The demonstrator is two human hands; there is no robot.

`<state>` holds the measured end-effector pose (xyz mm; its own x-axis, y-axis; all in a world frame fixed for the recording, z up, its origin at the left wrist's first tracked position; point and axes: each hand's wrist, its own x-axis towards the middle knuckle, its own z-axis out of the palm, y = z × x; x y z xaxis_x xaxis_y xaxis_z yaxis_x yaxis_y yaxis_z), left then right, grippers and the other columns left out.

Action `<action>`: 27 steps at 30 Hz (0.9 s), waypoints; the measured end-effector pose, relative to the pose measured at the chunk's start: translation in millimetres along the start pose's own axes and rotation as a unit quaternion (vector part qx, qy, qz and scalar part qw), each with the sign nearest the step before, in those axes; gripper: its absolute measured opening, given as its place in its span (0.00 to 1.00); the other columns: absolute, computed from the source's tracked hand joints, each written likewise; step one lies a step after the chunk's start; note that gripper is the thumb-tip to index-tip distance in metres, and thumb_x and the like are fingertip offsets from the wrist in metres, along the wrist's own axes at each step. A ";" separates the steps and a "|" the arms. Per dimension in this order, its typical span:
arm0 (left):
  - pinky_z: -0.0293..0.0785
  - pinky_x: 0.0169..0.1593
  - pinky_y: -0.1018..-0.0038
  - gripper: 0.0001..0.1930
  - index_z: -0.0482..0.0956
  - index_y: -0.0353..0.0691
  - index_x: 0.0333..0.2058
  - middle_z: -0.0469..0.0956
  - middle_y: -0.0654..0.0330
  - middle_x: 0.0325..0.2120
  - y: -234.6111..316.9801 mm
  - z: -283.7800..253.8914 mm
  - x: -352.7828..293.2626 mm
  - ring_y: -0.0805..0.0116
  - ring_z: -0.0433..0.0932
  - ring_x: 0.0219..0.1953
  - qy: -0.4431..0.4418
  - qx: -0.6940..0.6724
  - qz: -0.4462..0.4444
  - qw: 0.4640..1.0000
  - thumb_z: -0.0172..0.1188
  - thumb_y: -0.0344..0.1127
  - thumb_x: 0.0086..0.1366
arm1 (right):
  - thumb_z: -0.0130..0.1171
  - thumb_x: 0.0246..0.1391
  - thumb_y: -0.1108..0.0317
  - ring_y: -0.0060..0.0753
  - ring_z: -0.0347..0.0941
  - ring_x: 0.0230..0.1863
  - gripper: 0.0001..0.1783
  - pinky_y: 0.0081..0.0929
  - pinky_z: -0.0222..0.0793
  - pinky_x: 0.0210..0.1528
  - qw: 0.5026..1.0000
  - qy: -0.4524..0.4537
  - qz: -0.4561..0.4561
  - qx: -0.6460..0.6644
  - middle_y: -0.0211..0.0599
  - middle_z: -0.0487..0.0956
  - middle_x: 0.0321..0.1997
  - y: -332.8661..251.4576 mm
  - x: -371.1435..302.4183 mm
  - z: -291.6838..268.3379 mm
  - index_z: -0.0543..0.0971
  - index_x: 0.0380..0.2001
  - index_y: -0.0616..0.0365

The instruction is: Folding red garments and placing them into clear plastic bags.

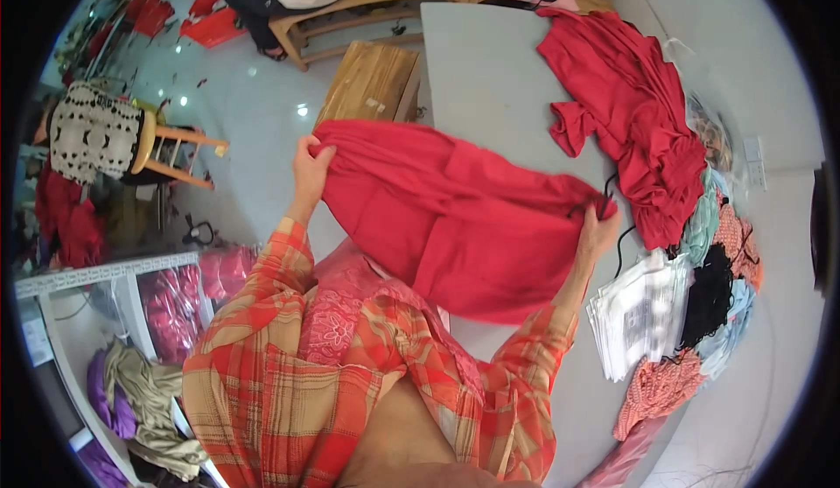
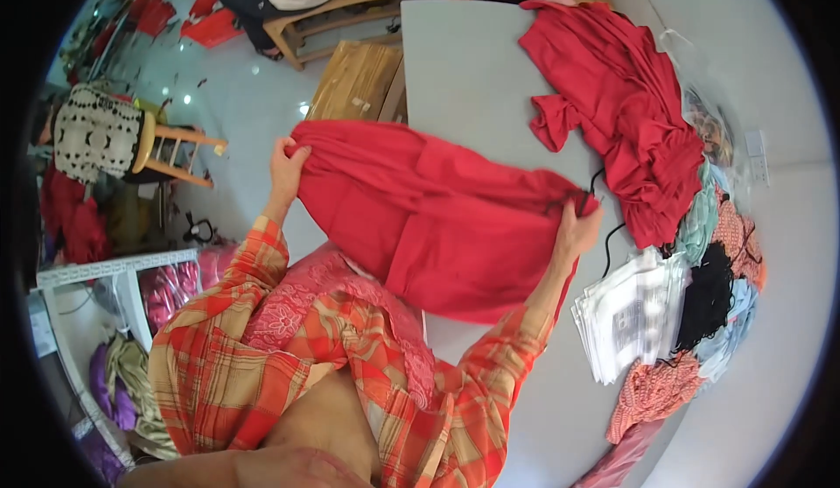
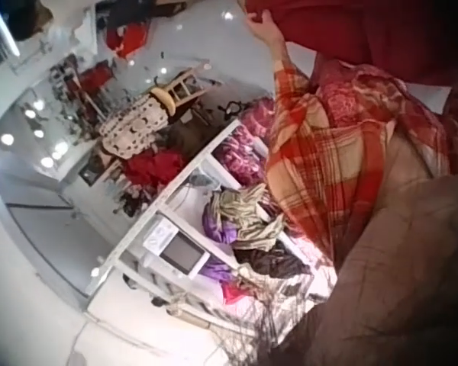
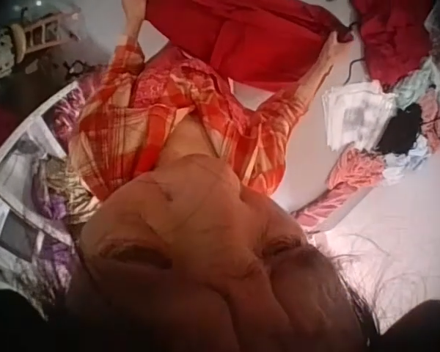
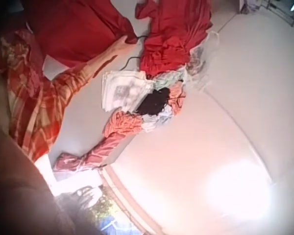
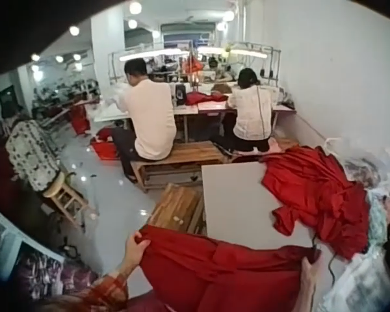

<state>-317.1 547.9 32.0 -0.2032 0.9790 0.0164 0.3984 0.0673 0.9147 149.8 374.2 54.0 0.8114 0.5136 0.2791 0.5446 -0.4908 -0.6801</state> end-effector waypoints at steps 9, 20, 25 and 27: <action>0.62 0.43 0.79 0.13 0.67 0.37 0.31 0.66 0.64 0.28 -17.3 -102.8 21.9 0.72 0.64 0.34 0.268 0.013 0.051 0.962 0.63 0.32 0.51 | 0.64 0.41 0.62 0.29 0.71 0.35 0.23 0.25 0.66 0.41 0.982 -0.062 -0.109 0.140 0.37 0.75 0.33 -185.2 37.6 73.5 0.69 0.39 0.62; 0.62 0.44 0.79 0.13 0.66 0.37 0.31 0.66 0.64 0.29 -79.2 -239.5 70.9 0.72 0.65 0.35 0.447 0.027 0.020 0.894 0.62 0.29 0.51 | 0.64 0.42 0.67 0.27 0.69 0.34 0.19 0.24 0.66 0.40 0.931 -0.117 -0.243 0.246 0.34 0.73 0.33 -355.9 -18.1 220.5 0.70 0.36 0.62; 0.62 0.44 0.79 0.11 0.66 0.36 0.32 0.66 0.63 0.30 -101.1 -319.1 107.1 0.72 0.64 0.35 0.523 0.030 0.031 0.851 0.60 0.26 0.52 | 0.65 0.42 0.68 0.28 0.67 0.34 0.21 0.25 0.65 0.42 0.905 -0.119 -0.261 0.315 0.33 0.72 0.33 -456.3 -60.2 316.0 0.68 0.38 0.63; 0.62 0.45 0.78 0.11 0.66 0.36 0.32 0.66 0.62 0.30 -115.9 -358.5 114.4 0.70 0.64 0.35 0.568 0.045 0.035 0.821 0.59 0.25 0.52 | 0.64 0.43 0.70 0.28 0.67 0.35 0.20 0.24 0.65 0.41 0.886 -0.135 -0.274 0.349 0.34 0.72 0.33 -515.9 -97.5 348.3 0.67 0.37 0.64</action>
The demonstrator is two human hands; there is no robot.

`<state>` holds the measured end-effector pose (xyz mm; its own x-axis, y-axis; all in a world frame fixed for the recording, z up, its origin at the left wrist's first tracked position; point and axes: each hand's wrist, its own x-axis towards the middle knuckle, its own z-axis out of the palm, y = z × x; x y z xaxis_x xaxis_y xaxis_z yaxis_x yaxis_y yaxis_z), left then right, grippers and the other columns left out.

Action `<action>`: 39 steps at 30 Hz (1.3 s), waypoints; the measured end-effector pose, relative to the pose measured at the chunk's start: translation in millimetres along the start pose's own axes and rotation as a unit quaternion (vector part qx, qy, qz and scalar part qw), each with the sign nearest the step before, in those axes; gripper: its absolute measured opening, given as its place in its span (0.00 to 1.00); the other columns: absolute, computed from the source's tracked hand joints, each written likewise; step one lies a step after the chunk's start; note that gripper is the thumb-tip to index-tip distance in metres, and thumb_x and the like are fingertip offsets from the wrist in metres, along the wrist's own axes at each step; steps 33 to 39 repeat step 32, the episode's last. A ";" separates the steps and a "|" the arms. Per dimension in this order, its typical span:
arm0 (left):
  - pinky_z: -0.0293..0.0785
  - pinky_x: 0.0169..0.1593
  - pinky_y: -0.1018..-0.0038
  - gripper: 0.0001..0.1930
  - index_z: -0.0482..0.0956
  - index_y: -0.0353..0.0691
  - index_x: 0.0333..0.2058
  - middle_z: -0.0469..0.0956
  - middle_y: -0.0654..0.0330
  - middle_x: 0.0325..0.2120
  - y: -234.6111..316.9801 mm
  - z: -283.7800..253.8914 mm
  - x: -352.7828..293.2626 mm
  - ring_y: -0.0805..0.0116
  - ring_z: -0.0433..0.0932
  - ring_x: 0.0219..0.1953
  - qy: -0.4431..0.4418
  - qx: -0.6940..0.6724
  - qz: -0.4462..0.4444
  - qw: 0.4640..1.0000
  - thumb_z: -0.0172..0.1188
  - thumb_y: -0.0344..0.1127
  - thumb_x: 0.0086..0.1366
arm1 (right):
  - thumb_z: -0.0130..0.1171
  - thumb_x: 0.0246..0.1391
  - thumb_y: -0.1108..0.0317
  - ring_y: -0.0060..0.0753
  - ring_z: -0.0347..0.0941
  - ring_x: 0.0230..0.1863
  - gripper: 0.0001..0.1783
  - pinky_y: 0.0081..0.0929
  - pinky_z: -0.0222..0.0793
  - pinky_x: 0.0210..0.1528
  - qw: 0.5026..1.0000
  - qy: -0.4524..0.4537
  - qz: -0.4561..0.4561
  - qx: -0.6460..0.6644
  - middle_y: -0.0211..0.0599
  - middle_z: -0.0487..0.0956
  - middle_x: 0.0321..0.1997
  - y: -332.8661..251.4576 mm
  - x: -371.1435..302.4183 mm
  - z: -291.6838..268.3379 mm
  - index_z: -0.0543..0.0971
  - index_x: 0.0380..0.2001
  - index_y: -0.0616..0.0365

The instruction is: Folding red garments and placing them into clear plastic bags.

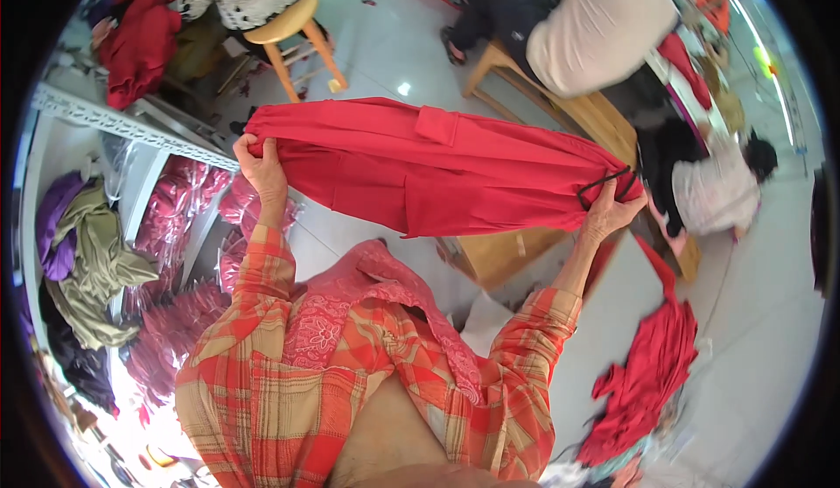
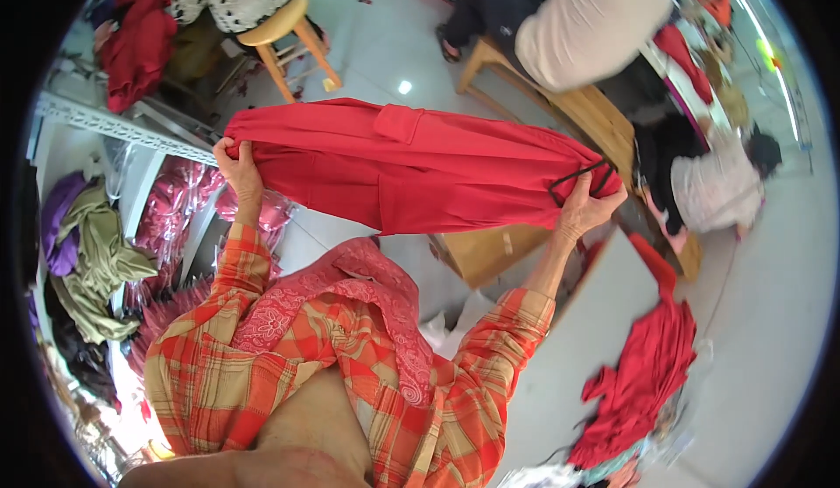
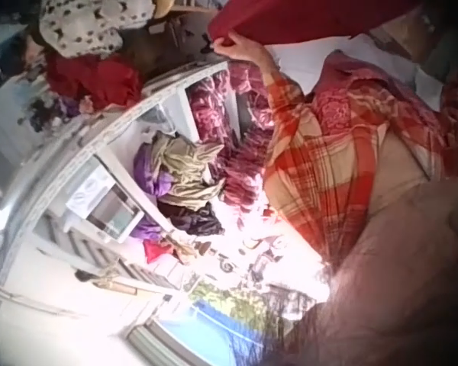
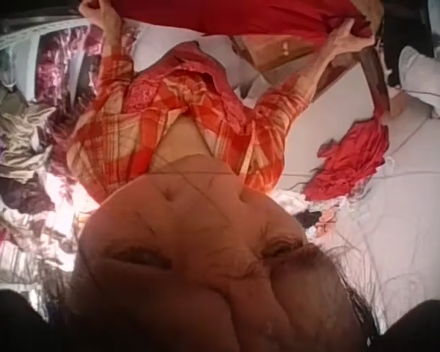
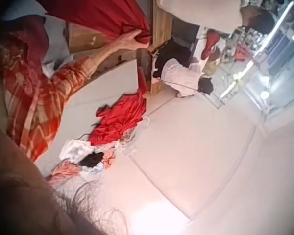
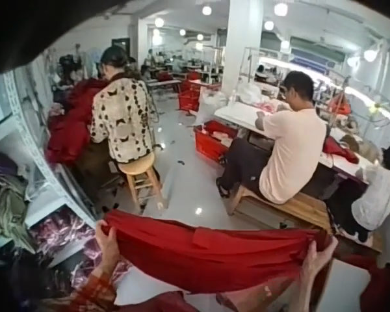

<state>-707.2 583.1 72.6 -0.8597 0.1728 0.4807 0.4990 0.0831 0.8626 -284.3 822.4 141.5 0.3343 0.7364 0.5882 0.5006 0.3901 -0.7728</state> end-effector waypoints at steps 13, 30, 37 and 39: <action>0.64 0.39 0.77 0.11 0.65 0.36 0.29 0.65 0.60 0.24 -55.0 26.7 131.1 0.70 0.64 0.30 0.096 0.140 -0.067 0.983 0.59 0.29 0.51 | 0.64 0.40 0.63 0.41 0.73 0.37 0.24 0.33 0.67 0.42 0.985 -0.144 -0.046 0.084 0.43 0.76 0.35 -45.7 71.5 374.3 0.70 0.41 0.61; 0.66 0.40 0.75 0.15 0.68 0.38 0.33 0.70 0.58 0.29 -104.0 351.3 340.0 0.69 0.69 0.32 0.010 0.061 -0.171 0.983 0.64 0.30 0.48 | 0.60 0.41 0.52 0.46 0.74 0.38 0.24 0.37 0.65 0.42 0.951 -0.247 -0.147 0.113 0.44 0.77 0.34 -249.2 239.6 947.0 0.70 0.38 0.57; 0.64 0.47 0.71 0.16 0.68 0.40 0.34 0.71 0.57 0.32 -127.1 386.4 382.8 0.64 0.70 0.37 -0.085 0.079 0.011 0.993 0.65 0.33 0.49 | 0.61 0.41 0.51 0.43 0.74 0.39 0.25 0.38 0.66 0.43 0.945 -0.254 -0.186 0.086 0.44 0.77 0.35 -290.8 255.2 1001.3 0.70 0.39 0.55; 0.64 0.47 0.71 0.16 0.68 0.40 0.34 0.71 0.57 0.32 -127.1 386.4 382.8 0.64 0.70 0.37 -0.085 0.079 0.011 0.993 0.65 0.33 0.49 | 0.61 0.41 0.51 0.43 0.74 0.39 0.25 0.38 0.66 0.43 0.945 -0.254 -0.186 0.086 0.44 0.77 0.35 -290.8 255.2 1001.3 0.70 0.39 0.55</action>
